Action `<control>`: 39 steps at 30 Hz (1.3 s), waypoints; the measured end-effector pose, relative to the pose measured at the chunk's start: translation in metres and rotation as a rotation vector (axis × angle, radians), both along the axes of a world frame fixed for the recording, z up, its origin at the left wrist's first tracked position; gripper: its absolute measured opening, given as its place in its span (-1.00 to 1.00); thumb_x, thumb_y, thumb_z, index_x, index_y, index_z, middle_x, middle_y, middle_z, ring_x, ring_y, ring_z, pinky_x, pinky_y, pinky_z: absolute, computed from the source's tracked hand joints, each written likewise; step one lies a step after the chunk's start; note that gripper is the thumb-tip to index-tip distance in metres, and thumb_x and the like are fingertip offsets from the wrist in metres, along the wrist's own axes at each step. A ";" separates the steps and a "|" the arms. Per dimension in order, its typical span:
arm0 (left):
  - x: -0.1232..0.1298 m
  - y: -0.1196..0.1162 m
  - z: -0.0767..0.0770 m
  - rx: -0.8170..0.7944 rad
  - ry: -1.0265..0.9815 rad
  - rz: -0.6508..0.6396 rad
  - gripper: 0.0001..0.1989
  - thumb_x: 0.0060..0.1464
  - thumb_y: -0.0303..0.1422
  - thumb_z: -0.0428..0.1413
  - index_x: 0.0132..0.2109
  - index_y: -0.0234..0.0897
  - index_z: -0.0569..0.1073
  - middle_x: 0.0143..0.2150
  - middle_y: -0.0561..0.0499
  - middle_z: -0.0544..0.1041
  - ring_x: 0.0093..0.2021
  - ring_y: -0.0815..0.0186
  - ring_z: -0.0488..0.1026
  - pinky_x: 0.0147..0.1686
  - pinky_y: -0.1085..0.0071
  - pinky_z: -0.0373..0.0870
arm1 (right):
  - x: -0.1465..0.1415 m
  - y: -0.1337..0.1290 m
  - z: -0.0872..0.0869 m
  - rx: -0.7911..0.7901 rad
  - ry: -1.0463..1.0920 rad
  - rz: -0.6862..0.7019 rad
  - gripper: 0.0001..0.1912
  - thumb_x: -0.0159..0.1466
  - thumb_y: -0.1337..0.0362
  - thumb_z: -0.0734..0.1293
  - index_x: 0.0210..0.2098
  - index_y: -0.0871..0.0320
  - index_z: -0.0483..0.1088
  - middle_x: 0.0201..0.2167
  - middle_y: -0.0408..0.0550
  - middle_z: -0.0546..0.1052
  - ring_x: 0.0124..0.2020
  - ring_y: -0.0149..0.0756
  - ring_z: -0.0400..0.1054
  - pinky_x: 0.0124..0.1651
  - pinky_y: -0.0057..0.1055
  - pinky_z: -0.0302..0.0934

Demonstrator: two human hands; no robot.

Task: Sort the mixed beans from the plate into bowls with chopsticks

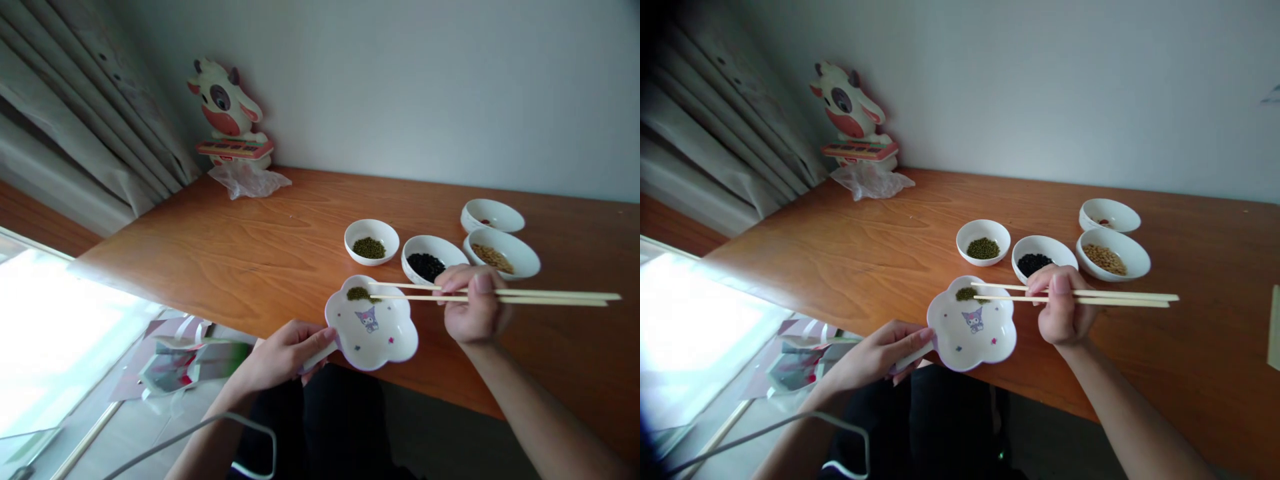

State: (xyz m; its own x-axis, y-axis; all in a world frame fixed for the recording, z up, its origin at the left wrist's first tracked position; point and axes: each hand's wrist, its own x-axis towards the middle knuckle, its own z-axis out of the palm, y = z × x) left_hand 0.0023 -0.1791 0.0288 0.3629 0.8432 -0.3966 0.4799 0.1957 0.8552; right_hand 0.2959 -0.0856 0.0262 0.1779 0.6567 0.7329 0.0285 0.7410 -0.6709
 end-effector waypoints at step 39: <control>0.004 0.058 -0.024 0.610 0.212 -0.047 -0.56 0.52 -0.28 -0.04 -0.41 -0.27 0.27 -0.51 0.13 0.34 -0.52 0.48 0.24 -0.44 0.47 0.14 | 0.077 -0.010 0.017 -0.504 -0.628 0.422 -0.23 0.46 -0.36 -0.04 -0.30 0.01 0.56 -0.35 -0.04 0.58 -0.31 -0.18 0.44 -0.19 -0.26 0.26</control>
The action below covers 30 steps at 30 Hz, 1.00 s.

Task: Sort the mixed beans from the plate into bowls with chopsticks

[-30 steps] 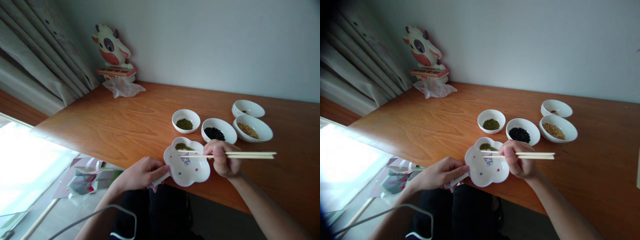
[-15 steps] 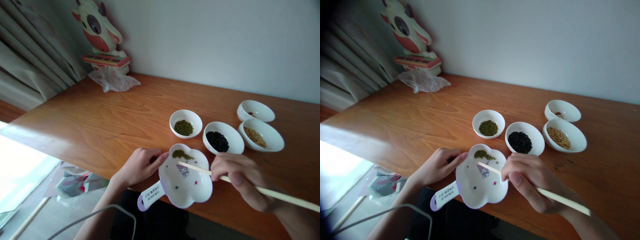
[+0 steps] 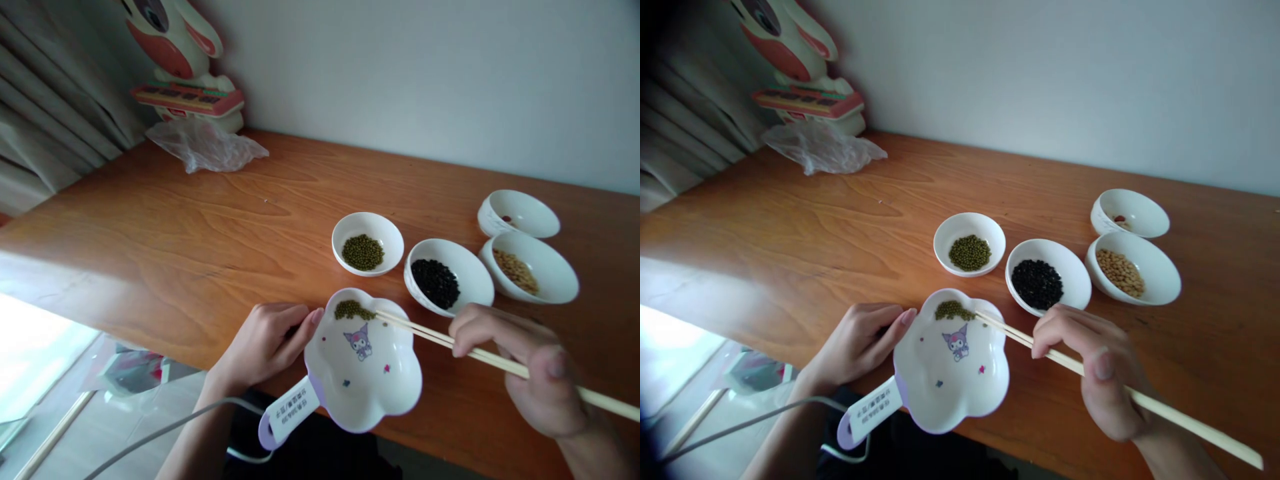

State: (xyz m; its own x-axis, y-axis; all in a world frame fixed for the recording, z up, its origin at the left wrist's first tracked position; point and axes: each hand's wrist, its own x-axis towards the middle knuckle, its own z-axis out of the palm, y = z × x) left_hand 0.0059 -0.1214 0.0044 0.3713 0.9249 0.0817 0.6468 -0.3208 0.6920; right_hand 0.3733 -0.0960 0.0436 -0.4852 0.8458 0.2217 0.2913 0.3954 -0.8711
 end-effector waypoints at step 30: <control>-0.001 0.001 -0.003 0.025 0.035 0.003 -0.56 0.53 -0.25 -0.03 -0.40 -0.25 0.27 -0.51 0.13 0.33 -0.52 0.47 0.23 -0.43 0.45 0.14 | -0.008 -0.002 -0.008 -0.042 0.021 -0.051 -0.17 0.46 -0.37 -0.08 -0.31 0.00 0.58 -0.35 -0.04 0.61 -0.30 -0.13 0.47 -0.15 -0.22 0.24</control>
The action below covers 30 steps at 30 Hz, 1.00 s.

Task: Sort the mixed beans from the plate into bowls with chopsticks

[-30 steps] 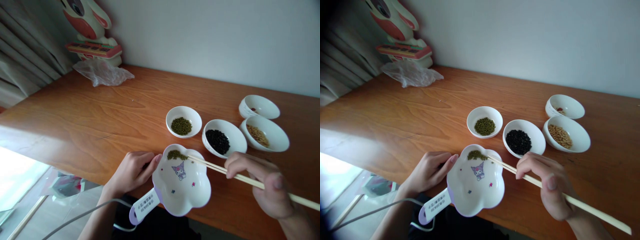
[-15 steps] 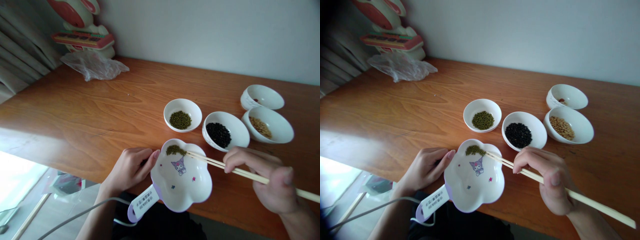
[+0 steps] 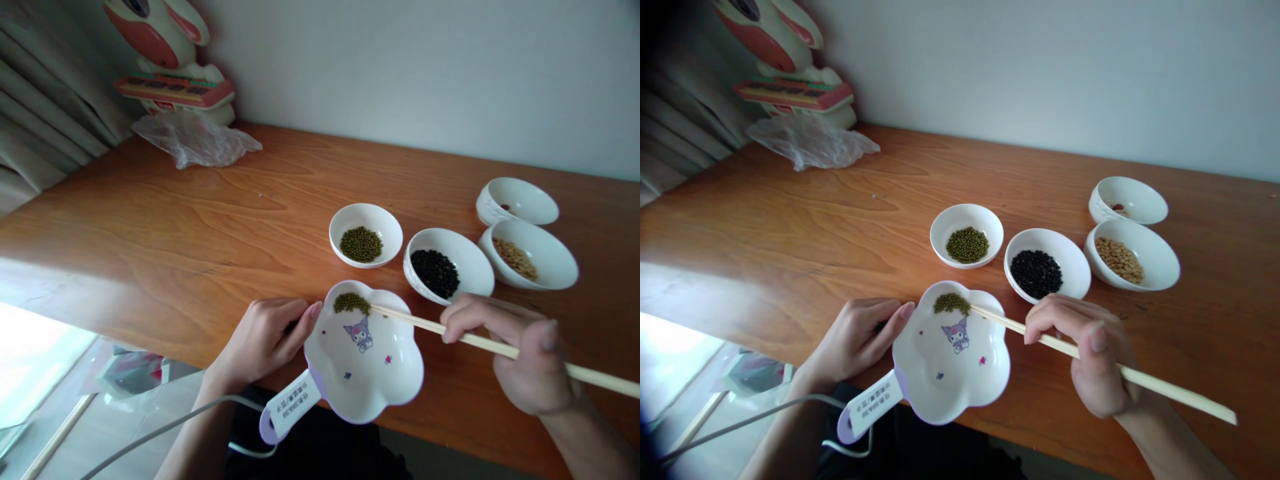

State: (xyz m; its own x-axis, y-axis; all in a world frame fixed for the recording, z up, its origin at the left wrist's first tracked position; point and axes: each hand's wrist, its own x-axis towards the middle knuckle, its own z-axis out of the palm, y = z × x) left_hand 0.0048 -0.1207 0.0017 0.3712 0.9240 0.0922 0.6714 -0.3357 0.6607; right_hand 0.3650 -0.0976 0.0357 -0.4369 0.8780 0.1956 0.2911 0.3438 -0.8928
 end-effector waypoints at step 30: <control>0.001 -0.002 0.000 -0.031 0.010 -0.003 -0.55 0.55 -0.22 -0.07 -0.39 -0.25 0.26 -0.51 0.14 0.32 -0.52 0.46 0.25 -0.42 0.44 0.15 | -0.010 0.002 0.008 -0.063 0.077 -0.006 -0.22 0.47 -0.32 0.05 -0.40 0.04 0.65 -0.44 -0.03 0.63 -0.38 -0.15 0.48 -0.23 -0.26 0.27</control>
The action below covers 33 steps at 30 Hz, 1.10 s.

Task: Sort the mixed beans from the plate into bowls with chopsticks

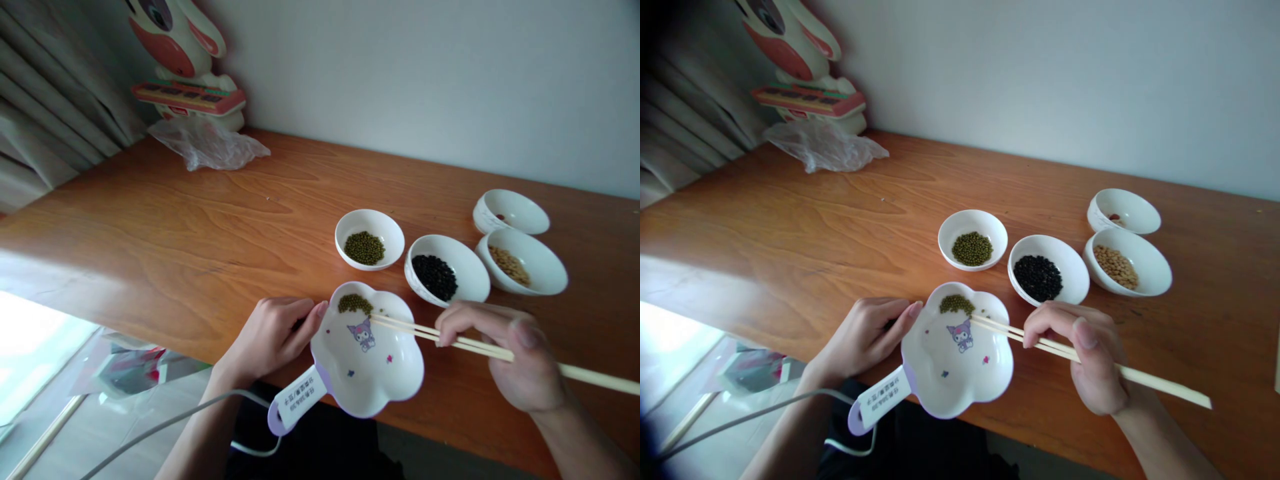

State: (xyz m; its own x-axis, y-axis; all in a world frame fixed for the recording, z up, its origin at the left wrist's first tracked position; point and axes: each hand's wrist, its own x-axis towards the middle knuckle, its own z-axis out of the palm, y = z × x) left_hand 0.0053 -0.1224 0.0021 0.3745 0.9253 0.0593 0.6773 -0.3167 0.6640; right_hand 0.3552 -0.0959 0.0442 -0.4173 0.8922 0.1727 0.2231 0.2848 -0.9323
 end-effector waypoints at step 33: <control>0.001 0.001 0.001 -0.006 -0.006 0.011 -0.55 0.54 -0.22 -0.06 -0.39 -0.25 0.28 -0.51 0.14 0.34 -0.52 0.46 0.25 -0.42 0.45 0.14 | -0.009 0.000 -0.007 0.097 0.074 -0.008 -0.20 0.51 -0.24 0.02 -0.44 0.09 0.64 -0.51 0.02 0.60 -0.47 -0.16 0.46 -0.32 -0.23 0.29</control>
State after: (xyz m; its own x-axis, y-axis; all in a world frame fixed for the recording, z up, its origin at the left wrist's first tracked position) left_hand 0.0062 -0.1217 0.0032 0.3641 0.9297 0.0559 0.6770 -0.3054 0.6696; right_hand 0.3461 -0.0957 0.0372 -0.3927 0.8732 0.2885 0.1570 0.3728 -0.9145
